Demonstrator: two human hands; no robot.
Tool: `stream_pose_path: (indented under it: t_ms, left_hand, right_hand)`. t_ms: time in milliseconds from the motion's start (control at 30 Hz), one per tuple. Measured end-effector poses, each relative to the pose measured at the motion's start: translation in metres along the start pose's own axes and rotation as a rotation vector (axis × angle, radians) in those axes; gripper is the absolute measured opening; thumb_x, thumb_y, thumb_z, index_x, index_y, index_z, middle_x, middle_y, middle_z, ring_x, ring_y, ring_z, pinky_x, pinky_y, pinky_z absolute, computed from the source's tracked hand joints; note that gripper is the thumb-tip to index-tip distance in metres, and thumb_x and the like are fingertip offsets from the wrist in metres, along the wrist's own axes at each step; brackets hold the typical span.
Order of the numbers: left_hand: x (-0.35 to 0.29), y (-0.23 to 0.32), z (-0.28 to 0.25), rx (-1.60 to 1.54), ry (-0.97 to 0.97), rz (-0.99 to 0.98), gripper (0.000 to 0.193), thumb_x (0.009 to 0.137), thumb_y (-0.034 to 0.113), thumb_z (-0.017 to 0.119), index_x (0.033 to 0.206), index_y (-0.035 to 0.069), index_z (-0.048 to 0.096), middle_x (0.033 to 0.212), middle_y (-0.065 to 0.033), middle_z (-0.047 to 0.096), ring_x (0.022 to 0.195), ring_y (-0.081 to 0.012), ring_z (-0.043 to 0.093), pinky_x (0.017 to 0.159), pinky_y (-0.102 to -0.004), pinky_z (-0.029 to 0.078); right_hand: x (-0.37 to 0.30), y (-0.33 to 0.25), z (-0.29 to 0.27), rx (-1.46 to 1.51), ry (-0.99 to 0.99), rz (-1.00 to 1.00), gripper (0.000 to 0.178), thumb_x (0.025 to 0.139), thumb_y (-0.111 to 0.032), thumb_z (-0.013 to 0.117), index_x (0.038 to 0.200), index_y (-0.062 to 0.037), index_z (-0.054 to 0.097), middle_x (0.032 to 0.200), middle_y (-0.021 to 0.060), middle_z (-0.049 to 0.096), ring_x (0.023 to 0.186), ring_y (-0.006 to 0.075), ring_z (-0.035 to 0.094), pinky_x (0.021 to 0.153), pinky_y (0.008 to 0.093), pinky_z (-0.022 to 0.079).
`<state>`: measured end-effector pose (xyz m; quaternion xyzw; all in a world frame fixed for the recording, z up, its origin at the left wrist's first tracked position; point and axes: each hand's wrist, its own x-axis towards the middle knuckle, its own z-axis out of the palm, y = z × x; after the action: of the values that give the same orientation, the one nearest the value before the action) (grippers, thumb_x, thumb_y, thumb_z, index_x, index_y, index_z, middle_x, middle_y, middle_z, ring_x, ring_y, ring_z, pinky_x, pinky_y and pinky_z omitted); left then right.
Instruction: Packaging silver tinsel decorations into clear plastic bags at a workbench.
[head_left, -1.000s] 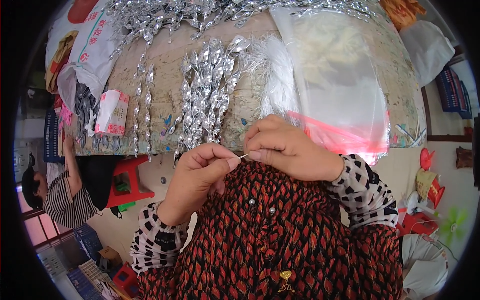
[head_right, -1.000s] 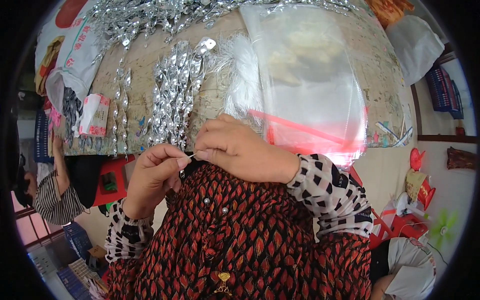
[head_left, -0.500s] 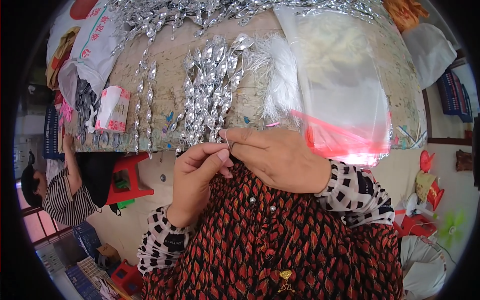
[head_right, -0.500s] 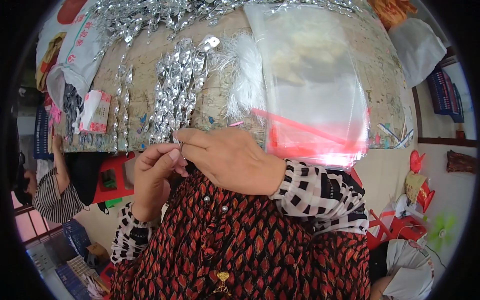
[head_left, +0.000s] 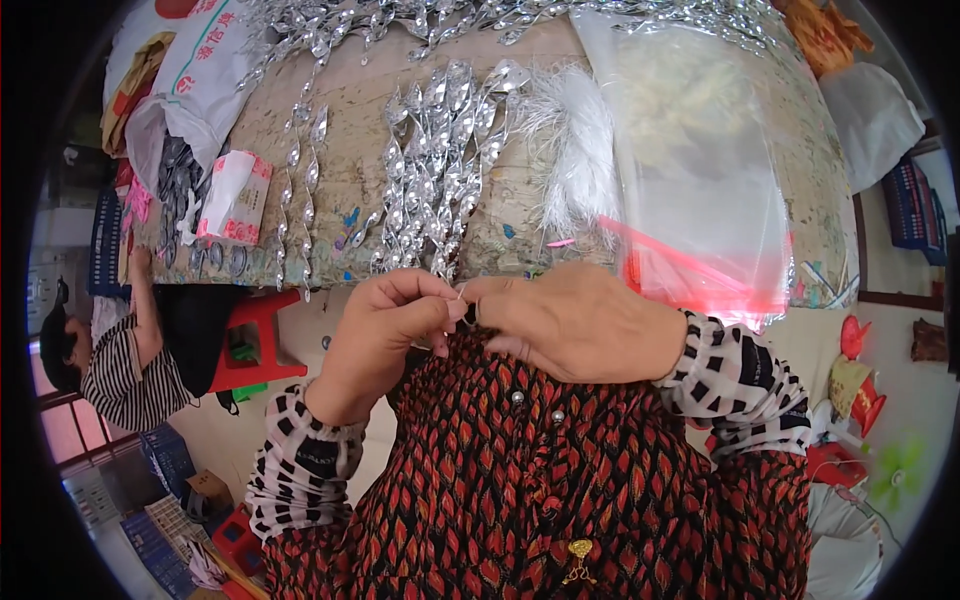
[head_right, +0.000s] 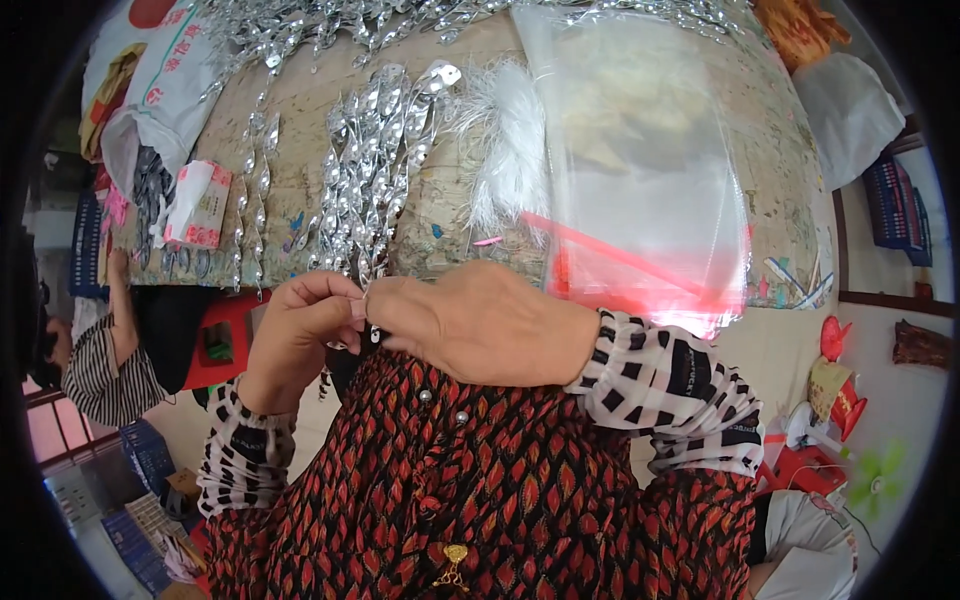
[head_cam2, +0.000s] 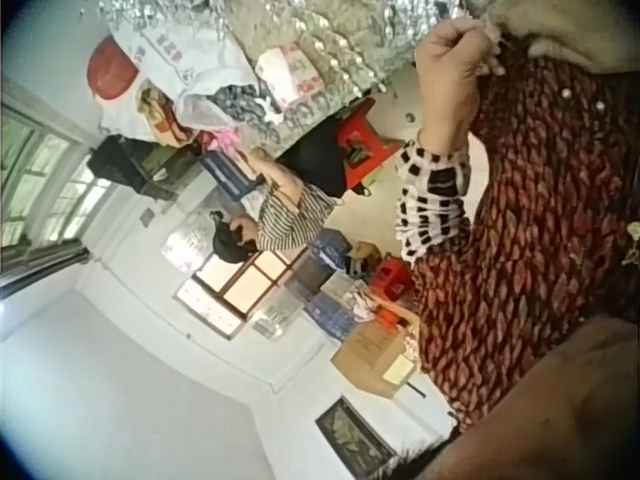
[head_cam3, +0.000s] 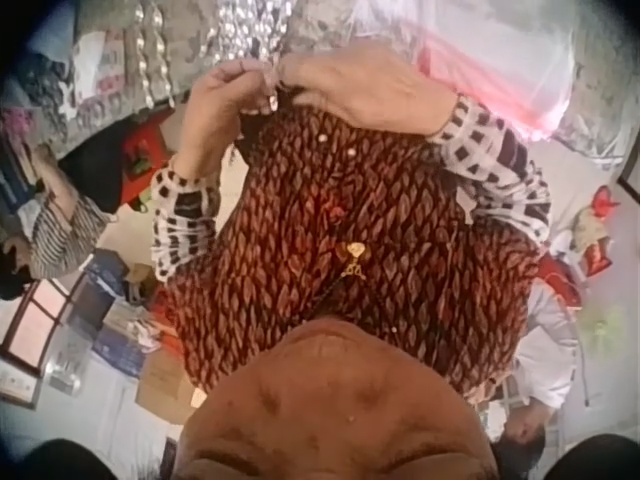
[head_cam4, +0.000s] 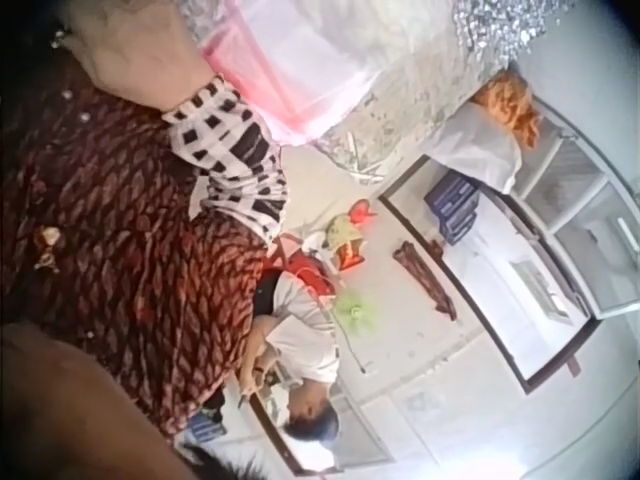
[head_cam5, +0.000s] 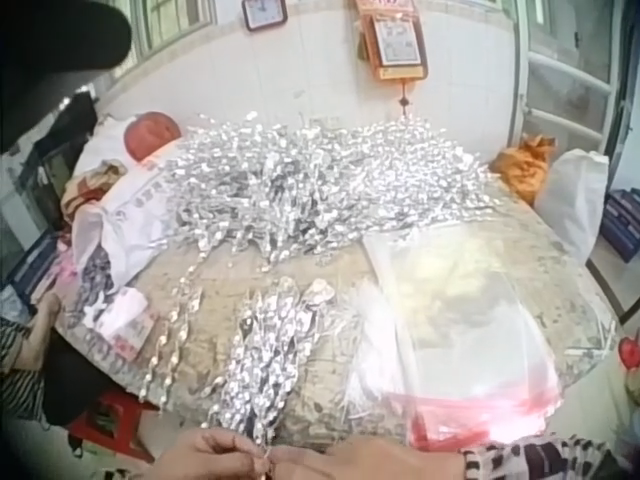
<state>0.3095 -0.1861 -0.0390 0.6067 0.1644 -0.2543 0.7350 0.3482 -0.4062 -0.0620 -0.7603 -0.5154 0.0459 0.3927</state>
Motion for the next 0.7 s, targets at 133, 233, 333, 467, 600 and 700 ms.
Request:
stream_pose_path:
  t_ms: [133, 233, 333, 467, 600, 700]
  left_hand:
    - [0.002, 0.004, -0.004, -0.032, -0.069, -0.168, 0.007, 0.084, 0.006, 0.062, 0.086, 0.000, 0.065, 0.075, -0.0036, 0.063, 0.060, -0.0099, 0.057, 0.057, -0.0240, 0.049]
    - [0.006, 0.003, -0.009, -0.045, -0.096, -0.222, 0.006, 0.083, 0.006, 0.062, 0.085, 0.001, 0.065, 0.075, -0.0034, 0.063, 0.060, -0.0100, 0.056, 0.056, -0.0234, 0.048]
    - [0.007, 0.002, -0.008, -0.003, -0.138, -0.197, 0.005, 0.083, 0.006, 0.063, 0.085, 0.002, 0.065, 0.077, -0.0027, 0.063, 0.061, -0.0093, 0.055, 0.056, -0.0226, 0.048]
    - [0.002, 0.002, -0.002, 0.036, -0.166, -0.184, 0.004, 0.083, 0.005, 0.063, 0.086, 0.003, 0.064, 0.078, -0.0012, 0.062, 0.061, -0.0080, 0.054, 0.055, -0.0216, 0.045]
    - [-0.006, -0.005, -0.002, 0.213, -0.119, 0.021, 0.003, 0.086, 0.004, 0.060, 0.088, 0.003, 0.061, 0.078, 0.0002, 0.061, 0.061, -0.0055, 0.052, 0.054, -0.0200, 0.042]
    - [-0.013, -0.010, -0.003, 0.305, -0.044, 0.137, 0.004, 0.087, 0.004, 0.060, 0.089, 0.001, 0.060, 0.078, 0.0005, 0.061, 0.061, -0.0047, 0.051, 0.054, -0.0195, 0.041]
  right_hand:
    - [0.016, 0.001, -0.011, -0.046, -0.074, 0.174, 0.023, 0.086, -0.020, 0.057, 0.103, -0.0071, 0.047, 0.074, 0.0117, 0.062, 0.060, 0.0321, 0.061, 0.050, 0.0432, 0.046]
    - [0.033, -0.005, -0.022, -0.230, -0.202, 0.112, 0.020, 0.084, -0.017, 0.056, 0.097, -0.0061, 0.047, 0.058, 0.0114, 0.057, 0.053, 0.0337, 0.059, 0.047, 0.0440, 0.045]
    - [0.043, -0.006, -0.023, -0.198, -0.175, 0.014, 0.019, 0.081, -0.015, 0.056, 0.094, -0.0046, 0.046, 0.058, 0.0120, 0.057, 0.054, 0.0345, 0.060, 0.047, 0.0447, 0.045]
    - [0.053, 0.003, -0.021, -0.155, -0.241, -0.054, 0.022, 0.079, -0.011, 0.058, 0.095, -0.0014, 0.046, 0.062, 0.0141, 0.059, 0.058, 0.0329, 0.062, 0.051, 0.0422, 0.046]
    - [0.058, 0.026, -0.019, 0.554, -0.476, 0.190, 0.033, 0.077, -0.005, 0.067, 0.101, 0.0009, 0.044, 0.074, 0.0130, 0.065, 0.071, 0.0209, 0.066, 0.063, 0.0317, 0.050]
    - [0.049, 0.029, 0.004, 0.915, -0.460, 0.372, 0.038, 0.078, 0.000, 0.068, 0.106, -0.0009, 0.042, 0.081, 0.0068, 0.065, 0.075, 0.0109, 0.063, 0.066, 0.0238, 0.047]
